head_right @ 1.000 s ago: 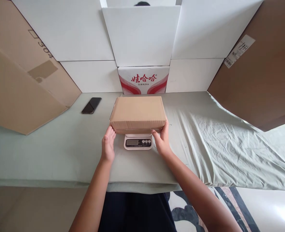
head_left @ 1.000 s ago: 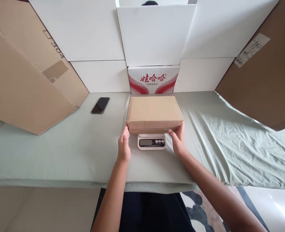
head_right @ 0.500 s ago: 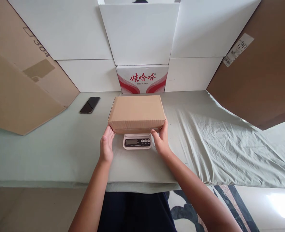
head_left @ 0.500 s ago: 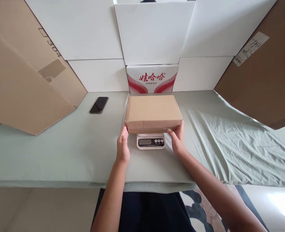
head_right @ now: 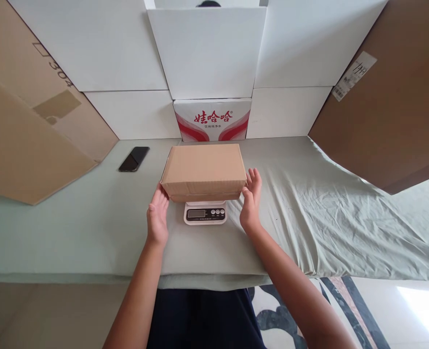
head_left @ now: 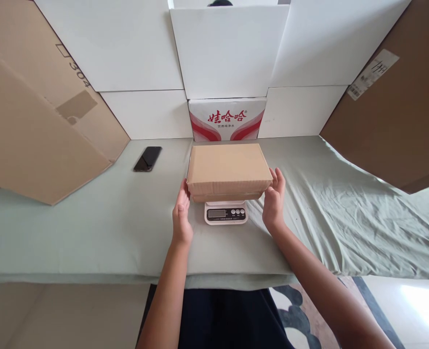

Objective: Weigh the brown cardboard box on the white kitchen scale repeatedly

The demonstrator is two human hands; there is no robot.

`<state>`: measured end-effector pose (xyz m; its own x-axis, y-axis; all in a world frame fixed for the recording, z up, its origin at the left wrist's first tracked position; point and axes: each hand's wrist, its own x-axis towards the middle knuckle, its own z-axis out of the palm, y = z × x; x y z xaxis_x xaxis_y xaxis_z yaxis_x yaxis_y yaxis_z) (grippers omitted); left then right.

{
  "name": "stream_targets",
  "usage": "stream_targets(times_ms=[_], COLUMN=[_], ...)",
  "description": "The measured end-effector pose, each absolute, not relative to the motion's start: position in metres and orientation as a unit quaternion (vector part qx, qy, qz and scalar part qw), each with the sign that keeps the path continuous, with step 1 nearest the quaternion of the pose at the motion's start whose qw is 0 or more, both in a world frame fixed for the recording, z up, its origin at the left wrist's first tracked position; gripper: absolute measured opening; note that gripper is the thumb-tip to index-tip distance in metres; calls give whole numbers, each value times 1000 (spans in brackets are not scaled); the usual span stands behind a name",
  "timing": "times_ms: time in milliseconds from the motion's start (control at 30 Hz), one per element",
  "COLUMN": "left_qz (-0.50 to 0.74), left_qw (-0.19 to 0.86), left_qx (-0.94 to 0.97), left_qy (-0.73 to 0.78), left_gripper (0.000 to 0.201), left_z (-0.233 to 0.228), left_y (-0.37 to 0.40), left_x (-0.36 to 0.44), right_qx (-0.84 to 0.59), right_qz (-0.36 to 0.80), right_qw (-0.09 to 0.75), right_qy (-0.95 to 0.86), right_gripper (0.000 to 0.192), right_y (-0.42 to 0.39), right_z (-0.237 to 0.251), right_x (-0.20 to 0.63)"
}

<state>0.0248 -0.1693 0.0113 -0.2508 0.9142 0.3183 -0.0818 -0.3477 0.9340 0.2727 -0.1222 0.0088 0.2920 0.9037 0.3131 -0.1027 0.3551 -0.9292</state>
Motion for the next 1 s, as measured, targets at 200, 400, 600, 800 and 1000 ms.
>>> stream_targets(times_ms=[200,400,600,800,1000], left_qz=[663,660,661,657,660], left_qw=[374,380,372,373,373], left_qx=[478,477,480,479,481], left_qy=[438,439,442,447,441], left_gripper=[85,85,85,86,85], left_z=[11,11,12,10,9], left_y=[-169,-169,-168,-168,-167], left_x=[25,25,25,24,23], right_qx=[-435,-440,-438,-435,-435], right_qz=[381,398,407,398,406], right_qw=[679,673,680,682,683], right_qy=[-453,-442,-424,-432,-424], right_gripper=[67,65,68,65,64], right_y=[-116,-114,-113,-115,-116], right_z=[5,3,5,9,11], right_x=[276,277,275,274,274])
